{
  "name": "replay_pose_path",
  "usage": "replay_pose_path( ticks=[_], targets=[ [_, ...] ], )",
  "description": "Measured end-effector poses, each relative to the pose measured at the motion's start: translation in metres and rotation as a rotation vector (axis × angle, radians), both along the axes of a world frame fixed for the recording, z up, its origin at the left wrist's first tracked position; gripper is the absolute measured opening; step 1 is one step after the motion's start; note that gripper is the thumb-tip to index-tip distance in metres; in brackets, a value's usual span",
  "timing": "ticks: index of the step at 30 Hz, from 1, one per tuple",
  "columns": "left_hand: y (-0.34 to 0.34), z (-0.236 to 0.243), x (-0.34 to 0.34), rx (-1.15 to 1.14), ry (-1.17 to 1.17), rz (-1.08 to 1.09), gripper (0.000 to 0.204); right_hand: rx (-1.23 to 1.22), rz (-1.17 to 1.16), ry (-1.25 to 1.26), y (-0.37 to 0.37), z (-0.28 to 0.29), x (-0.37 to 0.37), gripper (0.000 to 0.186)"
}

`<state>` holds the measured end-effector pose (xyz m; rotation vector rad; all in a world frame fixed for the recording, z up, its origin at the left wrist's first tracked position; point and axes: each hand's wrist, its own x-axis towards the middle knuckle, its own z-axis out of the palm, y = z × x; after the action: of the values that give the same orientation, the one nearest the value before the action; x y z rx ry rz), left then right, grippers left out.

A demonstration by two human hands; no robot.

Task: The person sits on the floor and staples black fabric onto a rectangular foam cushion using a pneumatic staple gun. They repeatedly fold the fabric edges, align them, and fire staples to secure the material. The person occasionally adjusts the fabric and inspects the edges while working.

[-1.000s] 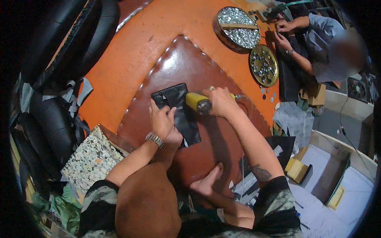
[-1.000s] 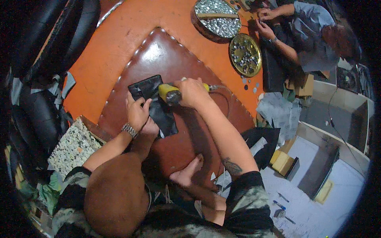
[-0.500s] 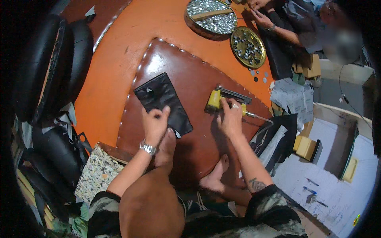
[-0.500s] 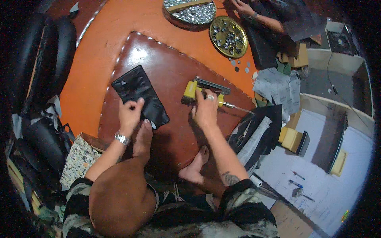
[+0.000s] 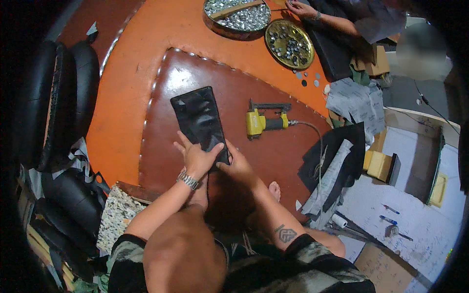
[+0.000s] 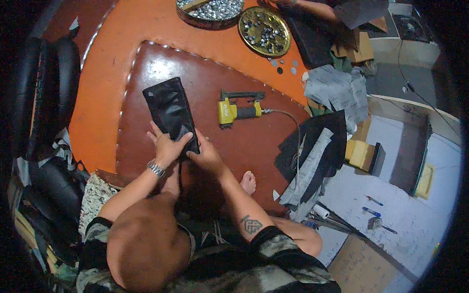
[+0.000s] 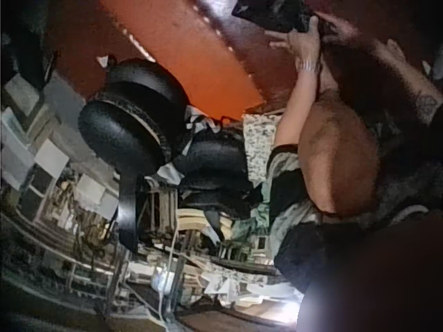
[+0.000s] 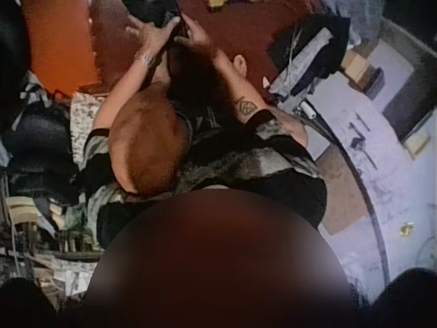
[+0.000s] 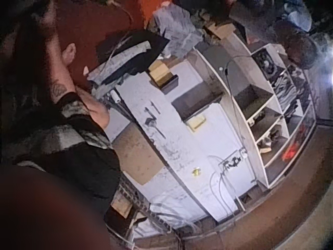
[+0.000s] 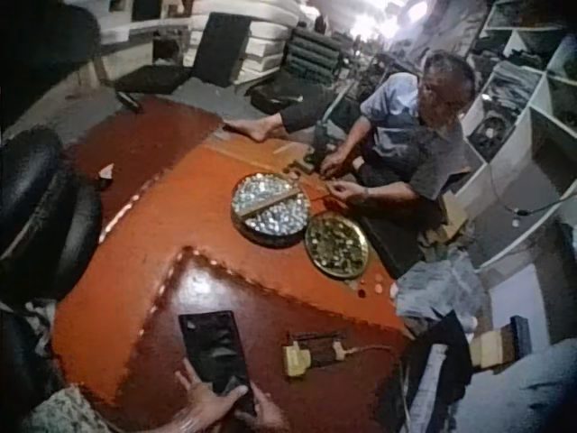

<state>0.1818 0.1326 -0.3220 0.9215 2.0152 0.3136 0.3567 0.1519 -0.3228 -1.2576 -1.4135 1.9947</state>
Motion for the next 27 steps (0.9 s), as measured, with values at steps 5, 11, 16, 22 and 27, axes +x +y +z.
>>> replay_pose_path(
  ticks=[5, 11, 16, 22, 27],
  targets=[
    [-0.008, 0.002, -0.007, 0.081, -0.097, -0.054, 0.063, 0.131, 0.264, -0.364, 0.026, 0.007, 0.001, 0.097],
    [-0.007, 0.001, 0.000, 0.107, -0.051, -0.021, 0.048, 0.194, 0.280, -0.365, 0.026, -0.005, 0.005, 0.101],
    [-0.007, 0.002, 0.001, 0.138, -0.030, -0.013, 0.043, 0.192, 0.285, -0.451, 0.028, -0.004, 0.002, 0.108],
    [-0.015, 0.004, -0.005, 0.185, 0.037, -0.035, 0.043, 0.226, 0.288, -0.540, 0.021, 0.005, 0.001, 0.106],
    [-0.018, -0.003, -0.007, 0.203, 0.088, -0.073, 0.045, 0.516, 0.098, -0.620, -0.018, -0.009, 0.003, 0.089]
  ],
)
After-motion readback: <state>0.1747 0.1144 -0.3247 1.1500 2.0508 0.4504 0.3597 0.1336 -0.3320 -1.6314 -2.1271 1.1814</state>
